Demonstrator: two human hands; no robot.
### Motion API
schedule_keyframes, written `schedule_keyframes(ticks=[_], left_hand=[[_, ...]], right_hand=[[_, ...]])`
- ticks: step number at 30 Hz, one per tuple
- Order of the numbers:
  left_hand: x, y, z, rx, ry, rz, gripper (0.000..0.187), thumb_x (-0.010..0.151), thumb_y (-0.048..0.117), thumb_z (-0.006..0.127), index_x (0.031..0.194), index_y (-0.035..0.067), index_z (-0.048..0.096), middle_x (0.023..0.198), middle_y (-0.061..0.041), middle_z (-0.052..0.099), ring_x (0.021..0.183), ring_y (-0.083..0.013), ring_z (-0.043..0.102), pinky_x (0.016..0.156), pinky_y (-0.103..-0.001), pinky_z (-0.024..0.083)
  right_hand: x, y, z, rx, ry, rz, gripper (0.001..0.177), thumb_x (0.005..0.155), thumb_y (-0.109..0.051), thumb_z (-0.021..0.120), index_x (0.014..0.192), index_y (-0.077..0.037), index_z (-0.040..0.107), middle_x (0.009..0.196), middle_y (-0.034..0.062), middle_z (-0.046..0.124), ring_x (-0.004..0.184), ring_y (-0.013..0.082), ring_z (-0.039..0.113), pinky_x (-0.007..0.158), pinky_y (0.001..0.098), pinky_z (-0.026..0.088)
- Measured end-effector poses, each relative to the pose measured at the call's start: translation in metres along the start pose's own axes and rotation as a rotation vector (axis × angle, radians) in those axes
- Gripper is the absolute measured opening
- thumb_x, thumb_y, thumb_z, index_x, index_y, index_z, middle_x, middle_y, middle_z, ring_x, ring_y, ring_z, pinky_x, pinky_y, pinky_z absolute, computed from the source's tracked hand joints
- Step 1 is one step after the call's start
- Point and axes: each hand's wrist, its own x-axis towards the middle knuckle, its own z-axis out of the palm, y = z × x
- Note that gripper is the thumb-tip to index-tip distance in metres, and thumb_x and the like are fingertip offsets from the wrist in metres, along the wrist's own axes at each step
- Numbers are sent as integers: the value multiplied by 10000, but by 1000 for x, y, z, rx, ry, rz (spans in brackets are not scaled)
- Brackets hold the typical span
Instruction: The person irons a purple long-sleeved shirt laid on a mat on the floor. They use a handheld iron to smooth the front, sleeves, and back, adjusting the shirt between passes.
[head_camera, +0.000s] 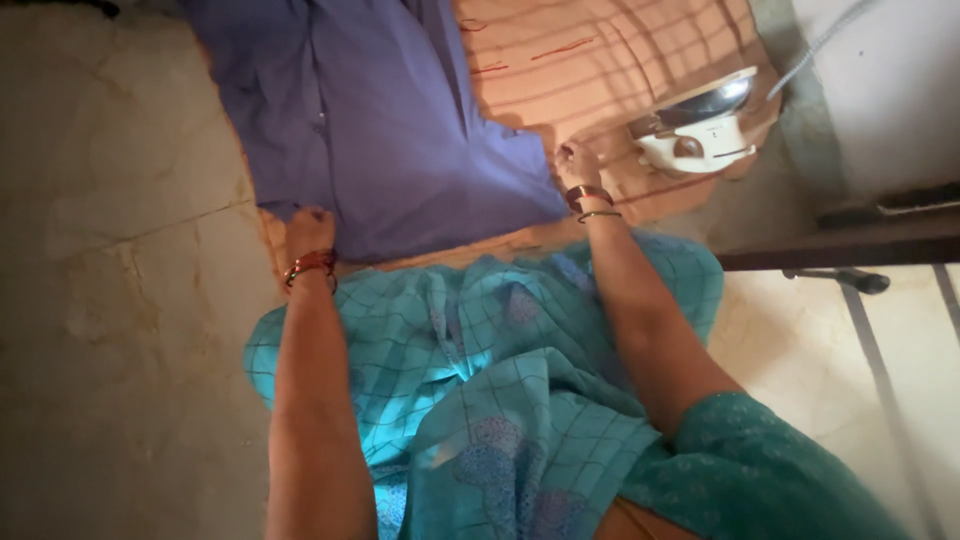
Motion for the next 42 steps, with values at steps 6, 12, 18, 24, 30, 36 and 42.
schedule_keyframes(ticks=[6,12,18,24,30,36,42], left_hand=[[22,-14,29,-74,150,-110,449,847,345,693,1163,27,703,1113,-253,712,1051,-437,673,914,-481,519],[27,-5,31,77,-43,-263,617,905,519,721,1071,-76,711,1125,-333,667,1086,-487,642,966,-498,499],[26,-6,41,89,-25,-226,561,854,455,726,1011,-82,713,1105,-328,685,1059,-488,656,961,-502,508],[33,-18,58,145,40,-108,407,904,307,612,1016,-73,707,1101,-330,677,1027,-514,648,937,-543,502],[33,-22,58,105,104,-79,401,909,308,590,989,-69,702,1061,-340,682,994,-534,643,918,-564,500],[26,-11,49,109,94,-120,418,917,364,602,985,-28,729,1028,-309,694,971,-509,656,858,-570,517],[10,34,55,72,164,142,309,929,362,615,963,94,763,947,-244,726,889,-479,686,786,-577,551]], right_hand=[[16,-4,16,293,-182,530,358,960,-393,660,944,-36,685,807,146,675,654,233,607,607,427,489],[29,4,33,62,-217,336,569,956,-507,779,796,33,696,660,88,591,634,192,535,625,384,432],[32,10,41,513,-72,328,393,863,-371,820,989,-2,777,864,-22,742,796,78,638,743,266,514],[20,3,45,1019,21,439,255,950,-255,824,996,-27,718,884,-2,610,797,132,505,728,299,418],[14,-5,46,962,-2,221,281,833,-36,810,1064,-34,651,968,8,678,890,104,653,855,267,554],[0,3,32,416,243,222,306,866,15,679,1150,-48,585,914,84,662,820,163,662,793,311,591],[-14,4,17,-122,-74,363,421,936,-439,790,1054,-40,725,1024,181,755,944,317,699,825,432,535]])
